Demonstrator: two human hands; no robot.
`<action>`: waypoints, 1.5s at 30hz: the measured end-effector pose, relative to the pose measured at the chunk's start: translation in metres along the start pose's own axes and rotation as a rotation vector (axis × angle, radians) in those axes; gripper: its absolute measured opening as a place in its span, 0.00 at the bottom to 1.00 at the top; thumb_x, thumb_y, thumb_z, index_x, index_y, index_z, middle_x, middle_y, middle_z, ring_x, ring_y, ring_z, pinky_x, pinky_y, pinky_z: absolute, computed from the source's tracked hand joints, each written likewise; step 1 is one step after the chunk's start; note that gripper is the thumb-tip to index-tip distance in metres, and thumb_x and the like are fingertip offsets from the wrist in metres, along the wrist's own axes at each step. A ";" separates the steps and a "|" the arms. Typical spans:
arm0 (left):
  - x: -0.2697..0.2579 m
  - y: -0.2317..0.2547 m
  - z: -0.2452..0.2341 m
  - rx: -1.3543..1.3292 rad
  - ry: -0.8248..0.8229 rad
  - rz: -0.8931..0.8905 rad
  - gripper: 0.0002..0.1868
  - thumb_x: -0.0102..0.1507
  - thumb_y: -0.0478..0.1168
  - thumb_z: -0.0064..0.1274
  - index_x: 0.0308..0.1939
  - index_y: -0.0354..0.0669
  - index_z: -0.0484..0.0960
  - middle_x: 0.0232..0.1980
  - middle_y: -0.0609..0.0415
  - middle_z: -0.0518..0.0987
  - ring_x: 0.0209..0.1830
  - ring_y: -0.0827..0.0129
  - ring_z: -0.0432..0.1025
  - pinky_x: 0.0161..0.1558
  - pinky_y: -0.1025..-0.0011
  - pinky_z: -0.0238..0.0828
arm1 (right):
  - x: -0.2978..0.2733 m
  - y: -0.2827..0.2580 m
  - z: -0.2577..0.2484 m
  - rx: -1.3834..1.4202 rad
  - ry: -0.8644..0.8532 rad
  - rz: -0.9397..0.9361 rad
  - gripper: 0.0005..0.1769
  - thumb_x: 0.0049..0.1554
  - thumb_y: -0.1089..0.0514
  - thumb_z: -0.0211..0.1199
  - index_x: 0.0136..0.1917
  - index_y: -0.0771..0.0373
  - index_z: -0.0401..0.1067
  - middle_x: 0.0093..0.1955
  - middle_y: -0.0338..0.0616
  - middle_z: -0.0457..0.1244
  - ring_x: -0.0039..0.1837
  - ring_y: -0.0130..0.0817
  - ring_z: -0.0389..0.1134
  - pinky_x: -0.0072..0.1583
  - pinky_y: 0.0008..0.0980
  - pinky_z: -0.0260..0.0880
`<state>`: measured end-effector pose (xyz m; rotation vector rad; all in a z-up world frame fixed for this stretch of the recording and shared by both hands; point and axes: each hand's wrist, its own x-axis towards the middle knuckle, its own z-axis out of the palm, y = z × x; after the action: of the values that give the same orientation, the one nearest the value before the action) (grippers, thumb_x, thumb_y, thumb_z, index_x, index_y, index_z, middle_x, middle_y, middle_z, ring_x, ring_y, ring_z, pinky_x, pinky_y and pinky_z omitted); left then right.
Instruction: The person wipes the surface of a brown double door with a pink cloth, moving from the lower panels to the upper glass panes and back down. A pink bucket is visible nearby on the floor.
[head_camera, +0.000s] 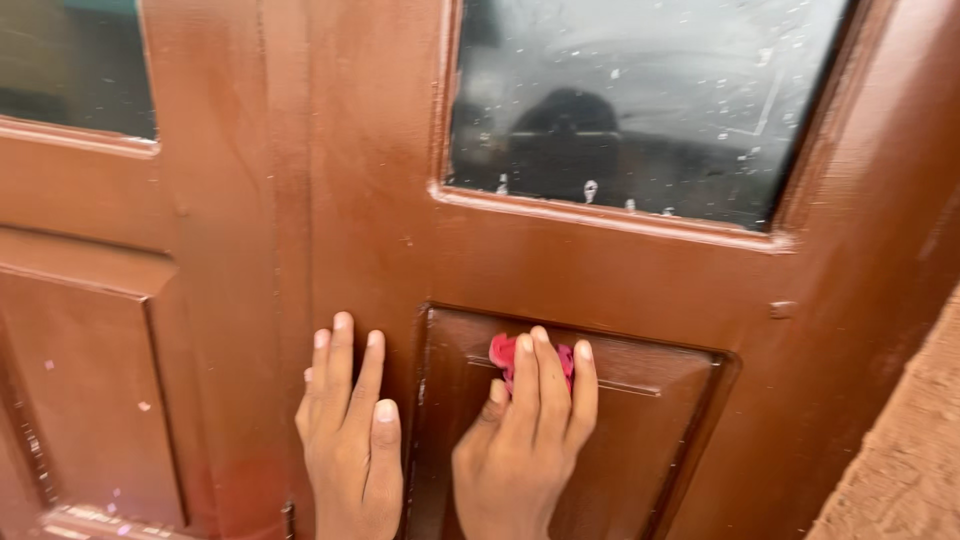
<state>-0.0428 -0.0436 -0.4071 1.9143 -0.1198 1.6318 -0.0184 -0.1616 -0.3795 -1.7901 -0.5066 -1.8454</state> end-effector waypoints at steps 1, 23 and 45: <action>-0.001 -0.002 -0.003 -0.018 -0.012 0.001 0.29 0.73 0.48 0.29 0.73 0.35 0.69 0.83 0.41 0.56 0.85 0.47 0.47 0.78 0.47 0.37 | -0.005 0.002 -0.004 0.034 0.009 -0.012 0.16 0.64 0.63 0.61 0.64 0.72 0.73 0.71 0.47 0.60 0.77 0.57 0.56 0.75 0.48 0.63; -0.031 -0.037 -0.018 -0.233 -0.159 0.005 0.26 0.70 0.40 0.37 0.70 0.29 0.71 0.80 0.37 0.62 0.85 0.42 0.49 0.81 0.45 0.37 | -0.044 -0.009 0.026 -0.080 0.004 -0.061 0.12 0.64 0.62 0.63 0.61 0.61 0.77 0.74 0.49 0.59 0.83 0.65 0.50 0.82 0.62 0.53; -0.045 -0.029 -0.002 0.002 -0.080 0.034 0.29 0.71 0.40 0.37 0.75 0.29 0.67 0.82 0.35 0.57 0.86 0.39 0.43 0.83 0.42 0.30 | -0.138 0.035 -0.013 -0.047 -0.002 -0.014 0.14 0.62 0.72 0.59 0.57 0.60 0.79 0.70 0.48 0.64 0.79 0.58 0.59 0.82 0.60 0.48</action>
<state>-0.0423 -0.0330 -0.4595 1.9900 -0.1845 1.5783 -0.0085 -0.1831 -0.5203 -1.8238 -0.4810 -1.8797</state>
